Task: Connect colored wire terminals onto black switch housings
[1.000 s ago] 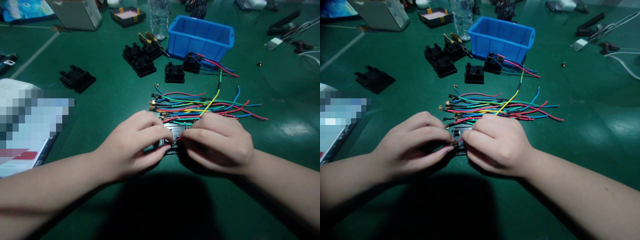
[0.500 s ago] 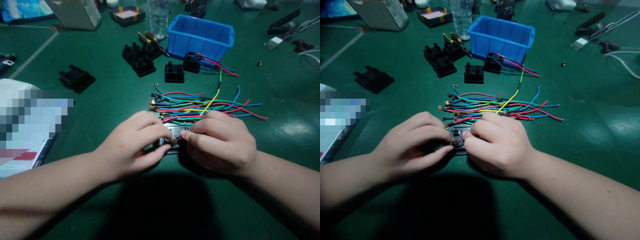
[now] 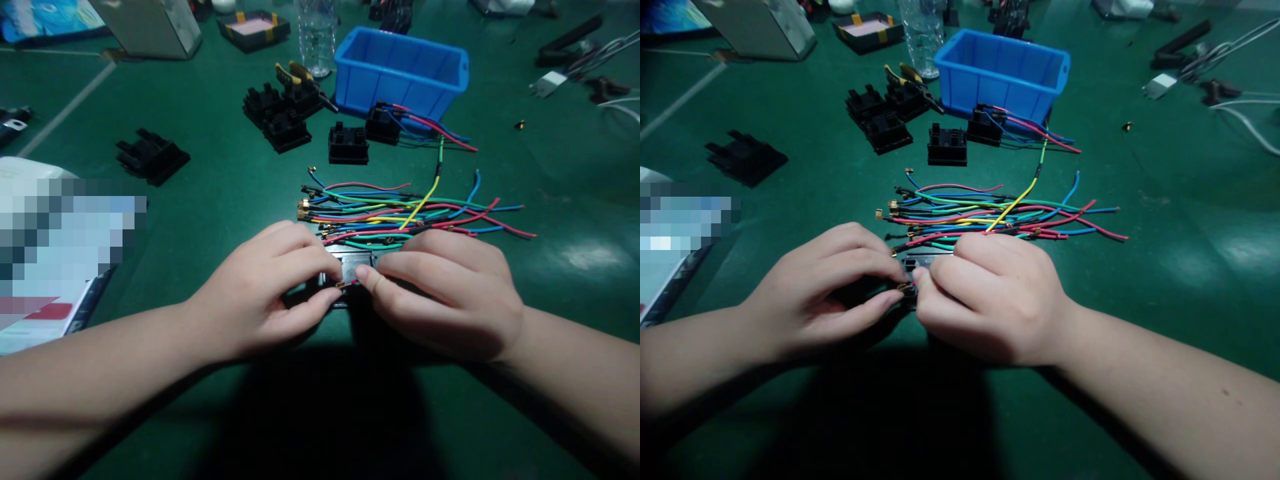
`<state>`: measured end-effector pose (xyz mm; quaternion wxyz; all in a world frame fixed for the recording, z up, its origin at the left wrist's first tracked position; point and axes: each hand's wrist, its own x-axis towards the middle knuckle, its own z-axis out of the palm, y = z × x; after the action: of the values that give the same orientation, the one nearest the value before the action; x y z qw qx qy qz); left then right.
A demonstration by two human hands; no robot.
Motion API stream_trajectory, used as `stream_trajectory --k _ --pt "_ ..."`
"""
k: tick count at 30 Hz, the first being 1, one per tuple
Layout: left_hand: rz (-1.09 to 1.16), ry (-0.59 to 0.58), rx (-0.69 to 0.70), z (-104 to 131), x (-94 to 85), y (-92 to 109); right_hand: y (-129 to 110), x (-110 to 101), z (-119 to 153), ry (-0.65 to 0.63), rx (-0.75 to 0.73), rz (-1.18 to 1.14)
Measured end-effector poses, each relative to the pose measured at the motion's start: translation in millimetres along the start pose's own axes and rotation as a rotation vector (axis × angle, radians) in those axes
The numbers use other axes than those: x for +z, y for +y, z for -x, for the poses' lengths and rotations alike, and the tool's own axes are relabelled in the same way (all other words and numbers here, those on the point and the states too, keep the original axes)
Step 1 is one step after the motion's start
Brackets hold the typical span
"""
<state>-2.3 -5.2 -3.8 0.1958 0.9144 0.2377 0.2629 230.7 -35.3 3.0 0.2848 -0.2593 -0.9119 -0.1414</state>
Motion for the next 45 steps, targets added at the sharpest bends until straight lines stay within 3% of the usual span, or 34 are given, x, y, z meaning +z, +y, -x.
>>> stream_trajectory --k 17,45 --pt "0.007 -0.003 -0.02 -2.3 0.2 0.3 1.6 5.0 3.1 -0.039 0.08 -0.149" --pt "0.01 -0.046 -0.006 -2.6 0.3 -0.2 4.0 6.3 4.3 -0.103 0.067 -0.184"
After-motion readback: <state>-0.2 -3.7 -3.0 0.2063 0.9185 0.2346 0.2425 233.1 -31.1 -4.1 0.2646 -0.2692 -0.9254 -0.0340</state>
